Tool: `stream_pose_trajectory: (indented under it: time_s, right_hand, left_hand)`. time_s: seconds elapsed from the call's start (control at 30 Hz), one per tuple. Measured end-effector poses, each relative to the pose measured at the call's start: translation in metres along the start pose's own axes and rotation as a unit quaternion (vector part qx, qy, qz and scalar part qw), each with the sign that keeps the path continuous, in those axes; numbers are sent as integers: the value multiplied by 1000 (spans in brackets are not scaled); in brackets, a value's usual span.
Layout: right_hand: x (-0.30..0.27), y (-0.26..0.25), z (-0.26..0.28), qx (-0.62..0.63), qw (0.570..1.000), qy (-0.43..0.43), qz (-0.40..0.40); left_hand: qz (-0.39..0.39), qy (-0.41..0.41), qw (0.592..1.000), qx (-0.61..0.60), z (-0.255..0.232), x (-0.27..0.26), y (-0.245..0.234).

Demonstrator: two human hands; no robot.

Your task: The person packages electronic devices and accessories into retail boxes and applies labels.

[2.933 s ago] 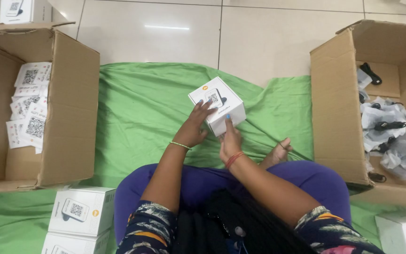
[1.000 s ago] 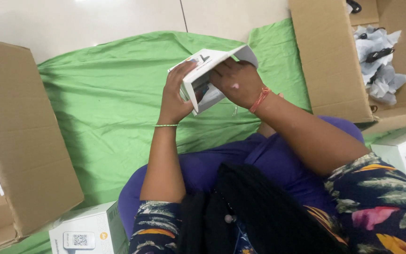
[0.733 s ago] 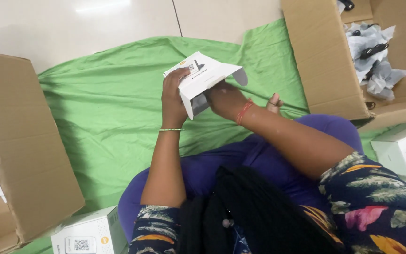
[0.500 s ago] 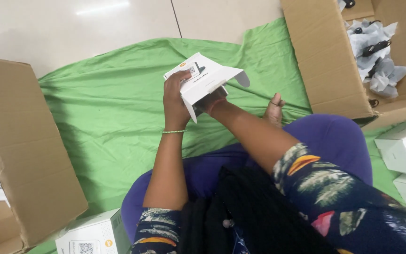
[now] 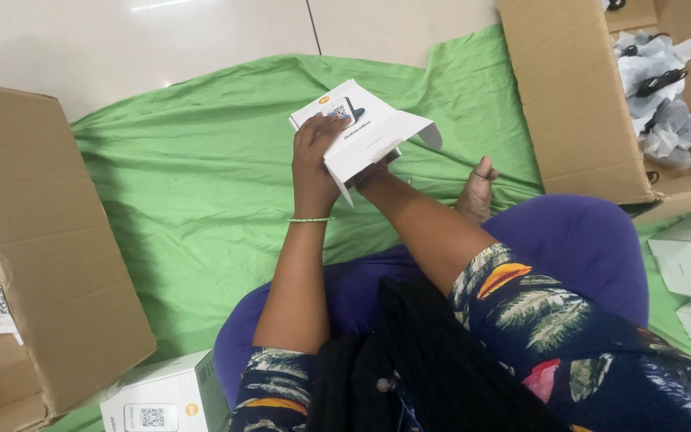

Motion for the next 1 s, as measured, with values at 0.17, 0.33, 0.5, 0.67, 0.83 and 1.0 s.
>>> stream_pose_trajectory:
  time_s: [0.17,0.33,0.5,0.67,0.83,1.0]
  right_hand:
    - [-4,-14,-6,1,999,6,-49]
    - [-37,-60,-9,1,996,12,-88]
    - [-130,-180,-36,119,980,-54,-150]
    - [-217,-232,-153,298,952,37,64]
    - [-283,-200,-307,131,958,246,-73]
    - [-252,-222,-291,71,939,287,-175]
  left_hand:
    - [-2,-11,1000,10,12,-5,9]
    - [-11,3,999,36,18,-6,3]
    - [57,19,997,47,27,-9,6]
    - [163,-1,977,135,22,-17,0]
    - [241,-162,953,84,40,-38,-1]
    - [229,-258,938,-23,82,-60,3]
Point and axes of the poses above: each hand's wrist, its own x-axis towards the middle knuckle, its own y-axis out of the palm, z = x × y, the point moved 5 cm from there along x, towards the middle knuckle, and after that the axes turned 3 degrees about -y, right-handed, at the moved point
